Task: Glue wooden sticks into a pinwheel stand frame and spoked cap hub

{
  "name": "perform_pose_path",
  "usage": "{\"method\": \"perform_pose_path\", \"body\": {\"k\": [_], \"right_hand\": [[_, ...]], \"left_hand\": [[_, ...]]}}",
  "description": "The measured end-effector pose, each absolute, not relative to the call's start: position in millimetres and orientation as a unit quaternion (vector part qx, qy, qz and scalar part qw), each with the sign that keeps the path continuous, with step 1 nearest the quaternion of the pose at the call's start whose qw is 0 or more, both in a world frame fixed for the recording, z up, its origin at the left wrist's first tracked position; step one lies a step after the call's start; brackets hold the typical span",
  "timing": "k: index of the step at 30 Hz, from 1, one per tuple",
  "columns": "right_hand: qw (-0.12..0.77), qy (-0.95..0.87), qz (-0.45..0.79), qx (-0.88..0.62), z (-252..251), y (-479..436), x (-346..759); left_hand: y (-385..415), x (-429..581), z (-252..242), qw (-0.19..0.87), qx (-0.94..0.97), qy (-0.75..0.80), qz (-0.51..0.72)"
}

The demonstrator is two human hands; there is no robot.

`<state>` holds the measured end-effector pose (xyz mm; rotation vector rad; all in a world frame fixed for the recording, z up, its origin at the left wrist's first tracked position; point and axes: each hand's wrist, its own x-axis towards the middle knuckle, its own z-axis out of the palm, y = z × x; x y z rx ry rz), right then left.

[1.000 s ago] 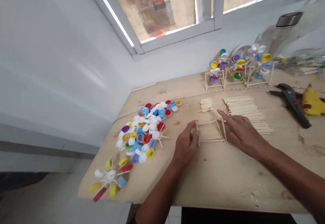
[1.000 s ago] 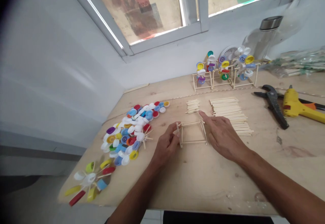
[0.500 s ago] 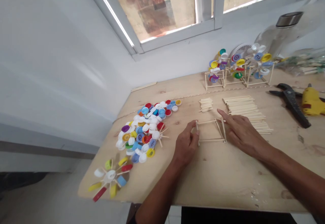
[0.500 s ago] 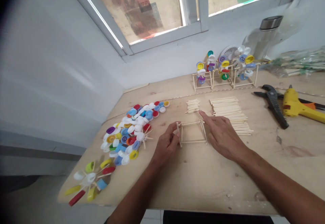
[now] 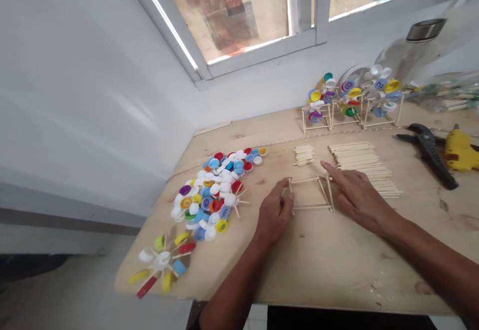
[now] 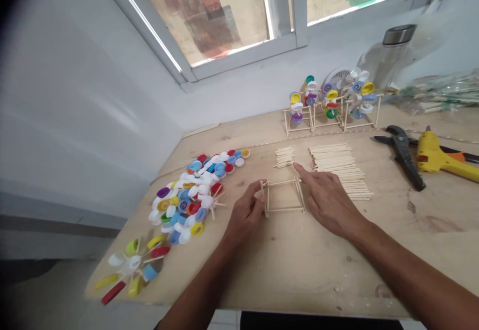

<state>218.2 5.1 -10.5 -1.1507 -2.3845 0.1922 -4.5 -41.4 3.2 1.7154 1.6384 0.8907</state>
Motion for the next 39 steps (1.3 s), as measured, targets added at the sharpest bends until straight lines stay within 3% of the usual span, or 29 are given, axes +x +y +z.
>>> {"method": "perform_pose_path", "body": {"k": [39], "right_hand": [[0.229, -0.879, 0.06, -0.415, -12.8, 7.0, 218.9]], "left_hand": [[-40.9, -4.4, 4.3, 0.3, 0.654, 0.613, 0.328]]}}
